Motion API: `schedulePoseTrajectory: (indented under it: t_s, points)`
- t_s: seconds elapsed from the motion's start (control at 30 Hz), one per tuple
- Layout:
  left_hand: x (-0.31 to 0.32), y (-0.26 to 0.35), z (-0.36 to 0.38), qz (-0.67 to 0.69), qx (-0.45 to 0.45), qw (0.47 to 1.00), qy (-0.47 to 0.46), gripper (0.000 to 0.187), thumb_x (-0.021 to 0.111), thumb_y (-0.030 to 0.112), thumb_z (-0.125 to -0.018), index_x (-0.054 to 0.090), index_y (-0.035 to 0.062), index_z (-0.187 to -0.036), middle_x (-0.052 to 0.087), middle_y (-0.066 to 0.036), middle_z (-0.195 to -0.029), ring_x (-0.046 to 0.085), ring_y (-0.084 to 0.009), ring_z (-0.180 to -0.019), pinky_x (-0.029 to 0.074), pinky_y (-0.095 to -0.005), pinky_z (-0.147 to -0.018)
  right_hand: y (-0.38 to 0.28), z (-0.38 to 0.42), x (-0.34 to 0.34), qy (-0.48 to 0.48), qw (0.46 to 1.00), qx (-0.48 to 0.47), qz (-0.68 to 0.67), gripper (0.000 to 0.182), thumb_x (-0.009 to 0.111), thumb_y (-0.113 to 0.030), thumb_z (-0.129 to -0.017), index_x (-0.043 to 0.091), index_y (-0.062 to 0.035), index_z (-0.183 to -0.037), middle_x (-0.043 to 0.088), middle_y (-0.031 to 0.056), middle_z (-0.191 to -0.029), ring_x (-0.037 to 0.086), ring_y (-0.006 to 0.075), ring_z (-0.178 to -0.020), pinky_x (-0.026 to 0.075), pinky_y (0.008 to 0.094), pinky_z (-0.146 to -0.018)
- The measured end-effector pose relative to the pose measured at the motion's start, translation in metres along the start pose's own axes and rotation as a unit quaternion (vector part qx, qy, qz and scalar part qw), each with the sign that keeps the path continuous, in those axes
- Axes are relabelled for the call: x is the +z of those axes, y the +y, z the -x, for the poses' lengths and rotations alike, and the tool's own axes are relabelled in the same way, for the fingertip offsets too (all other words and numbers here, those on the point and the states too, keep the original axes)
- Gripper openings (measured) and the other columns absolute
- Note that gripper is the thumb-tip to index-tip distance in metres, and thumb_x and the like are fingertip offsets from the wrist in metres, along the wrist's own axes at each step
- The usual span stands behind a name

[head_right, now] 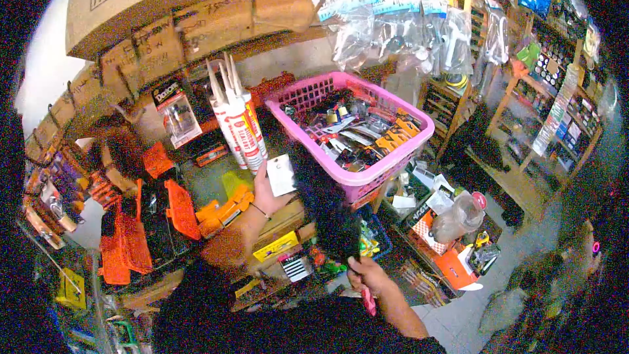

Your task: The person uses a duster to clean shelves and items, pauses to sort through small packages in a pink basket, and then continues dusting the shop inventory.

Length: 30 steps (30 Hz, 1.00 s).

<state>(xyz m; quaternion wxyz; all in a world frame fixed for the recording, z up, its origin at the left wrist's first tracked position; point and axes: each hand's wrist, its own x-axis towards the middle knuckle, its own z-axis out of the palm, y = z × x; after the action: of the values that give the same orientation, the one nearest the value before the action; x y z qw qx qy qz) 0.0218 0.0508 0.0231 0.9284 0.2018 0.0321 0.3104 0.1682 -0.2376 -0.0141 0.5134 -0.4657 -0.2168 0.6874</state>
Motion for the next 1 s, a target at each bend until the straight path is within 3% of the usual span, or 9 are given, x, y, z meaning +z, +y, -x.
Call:
schedulePoseTrajectory:
  t_s: [0.13, 0.27, 0.33, 0.53, 0.73, 0.8, 0.87, 0.93, 1.0]
  points:
    - [0.025, -0.006, 0.002, -0.052, 0.062, 0.991, 0.103, 0.053, 0.033, 0.051, -0.083, 0.053, 0.0085, -0.106, 0.056, -0.009, -0.106, 0.054, -0.0279, -0.093, 0.036, -0.0457, -0.092, -0.006, 0.007, 0.01, -0.048, 0.997, 0.02, 0.059, 0.038, 0.044, -0.034, -0.088, 0.038, -0.0097, -0.059, 0.036, 0.0006, -0.045, 0.03, 0.0092, -0.032, 0.026, 0.0236, -0.034]
    - [-0.058, 0.008, -0.033, 0.026, -0.022, 0.966, -0.255, 0.061, 0.032, 0.056, -0.082, 0.049, 0.0053, -0.112, 0.052, -0.015, -0.112, 0.051, -0.0309, -0.101, 0.04, -0.0458, -0.089, 0.0, -0.004, 0.016, -0.054, 0.994, 0.029, 0.093, 0.039, 0.045, -0.034, -0.088, 0.04, -0.0098, -0.057, 0.038, 0.001, -0.046, 0.03, 0.0092, -0.032, 0.028, 0.0233, -0.035]
    - [0.019, -0.003, 0.004, -0.016, 0.046, 0.997, 0.063, 0.063, 0.031, 0.058, -0.082, 0.048, 0.0057, -0.113, 0.052, -0.016, -0.114, 0.052, -0.0322, -0.1, 0.041, -0.0474, -0.087, 0.004, -0.011, 0.021, -0.034, 0.994, 0.006, 0.1, 0.038, 0.044, -0.034, -0.088, 0.041, -0.0093, -0.058, 0.039, 0.0011, -0.046, 0.031, 0.0093, -0.033, 0.028, 0.0236, -0.035]
    - [-0.026, -0.009, -0.022, 0.072, -0.029, 0.98, -0.185, 0.078, 0.027, 0.071, -0.074, 0.048, 0.0083, -0.116, 0.051, -0.017, -0.115, 0.048, -0.0377, -0.103, 0.035, -0.0534, -0.09, 0.01, -0.001, 0.014, -0.02, 0.993, 0.026, 0.118, 0.037, 0.042, -0.032, -0.09, 0.042, -0.0086, -0.06, 0.04, 0.0003, -0.047, 0.034, 0.0085, -0.034, 0.028, 0.0227, -0.035]
    - [0.017, -0.021, -0.007, -0.01, 0.001, 0.999, 0.034, 0.085, 0.027, 0.073, -0.073, 0.046, 0.0023, -0.116, 0.051, -0.017, -0.114, 0.048, -0.0334, -0.106, 0.035, -0.0483, -0.092, 0.012, 0.015, 0.005, 0.021, 0.99, 0.019, 0.134, 0.036, 0.045, -0.032, -0.088, 0.042, -0.0078, -0.062, 0.043, 0.0013, -0.051, 0.036, 0.0088, -0.036, 0.029, 0.0232, -0.034]
    - [0.008, -0.021, -0.007, 0.052, -0.034, 0.973, -0.224, 0.083, 0.027, 0.071, -0.074, 0.045, 0.0019, -0.116, 0.051, -0.016, -0.114, 0.048, -0.0329, -0.105, 0.035, -0.0482, -0.092, 0.007, 0.02, 0.011, -0.017, 0.989, 0.05, 0.14, 0.032, 0.047, -0.033, -0.087, 0.043, -0.0096, -0.065, 0.043, 0.0006, -0.052, 0.036, 0.0077, -0.038, 0.03, 0.0214, -0.036]
    - [0.004, -0.02, -0.015, 0.015, -0.038, 0.967, -0.253, 0.079, 0.028, 0.069, -0.076, 0.046, 0.0027, -0.116, 0.052, -0.015, -0.114, 0.051, -0.0331, -0.101, 0.036, -0.0483, -0.09, 0.013, 0.013, 0.01, 0.027, 0.991, -0.001, 0.134, 0.033, 0.048, -0.033, -0.087, 0.043, -0.0092, -0.065, 0.044, 0.0003, -0.052, 0.037, 0.0077, -0.038, 0.032, 0.0216, -0.036]
    - [0.013, -0.022, -0.015, -0.008, 0.009, 1.0, 0.021, 0.077, 0.029, 0.068, -0.076, 0.047, 0.0035, -0.113, 0.052, -0.015, -0.113, 0.052, -0.0337, -0.098, 0.038, -0.0483, -0.088, 0.022, 0.009, 0.008, 0.087, 0.986, -0.024, 0.142, 0.032, 0.046, -0.032, -0.088, 0.043, -0.0092, -0.066, 0.043, -0.0001, -0.051, 0.038, 0.0079, -0.038, 0.032, 0.0213, -0.037]
    - [0.009, -0.024, -0.016, 0.006, -0.024, 0.997, 0.067, 0.078, 0.03, 0.07, -0.074, 0.048, 0.0038, -0.11, 0.052, -0.016, -0.113, 0.052, -0.0338, -0.098, 0.04, -0.0491, -0.085, 0.037, 0.007, 0.01, -0.006, 0.985, -0.004, 0.173, 0.033, 0.046, -0.032, -0.088, 0.046, -0.0072, -0.066, 0.045, 0.0005, -0.05, 0.039, 0.008, -0.037, 0.032, 0.0208, -0.036]
